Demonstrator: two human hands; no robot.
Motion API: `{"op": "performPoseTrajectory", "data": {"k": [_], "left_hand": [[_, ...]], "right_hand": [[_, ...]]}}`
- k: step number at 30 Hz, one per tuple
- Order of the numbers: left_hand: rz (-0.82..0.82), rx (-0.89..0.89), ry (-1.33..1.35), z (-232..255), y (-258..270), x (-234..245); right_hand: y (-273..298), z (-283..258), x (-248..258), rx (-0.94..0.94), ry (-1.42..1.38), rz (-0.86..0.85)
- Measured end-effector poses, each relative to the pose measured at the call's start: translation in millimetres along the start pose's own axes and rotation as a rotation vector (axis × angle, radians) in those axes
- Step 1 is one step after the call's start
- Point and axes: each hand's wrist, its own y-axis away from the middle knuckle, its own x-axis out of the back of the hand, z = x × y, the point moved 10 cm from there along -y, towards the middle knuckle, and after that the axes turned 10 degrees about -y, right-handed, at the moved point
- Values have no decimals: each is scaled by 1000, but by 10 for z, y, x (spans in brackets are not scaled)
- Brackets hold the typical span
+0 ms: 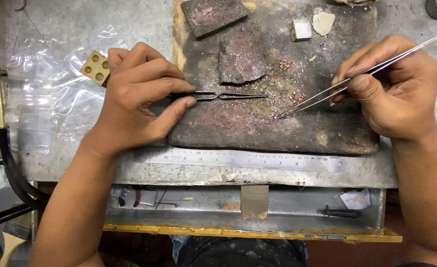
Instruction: Using a blowtorch and tweezers to heat and solder small metal components on a jeweler's bench.
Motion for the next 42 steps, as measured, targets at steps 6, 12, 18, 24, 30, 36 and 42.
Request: {"op": "performPoseTrajectory", "data": {"k": [6, 12, 18, 24, 30, 36, 42], "left_hand": [[1, -1, -3, 0, 1, 1], [1, 0, -7, 2, -1, 3], [-4, 3, -6, 1, -1, -2], [0, 9, 21, -16, 1, -16], [-1, -2, 26, -20, 10, -23], [-3, -2, 35, -15, 7, -18], [-2, -1, 26, -15, 6, -15]], "right_hand": [[0, -17, 3, 0, -12, 20], [-7, 4, -6, -18, -19, 10], [-5, 3, -9, -18, -10, 2], [-22, -56, 9, 58, 29, 28], [-35, -84, -10, 77, 20, 31], [-29, -34, -1, 44, 14, 26], [-32, -34, -7, 32, 12, 29]]}}
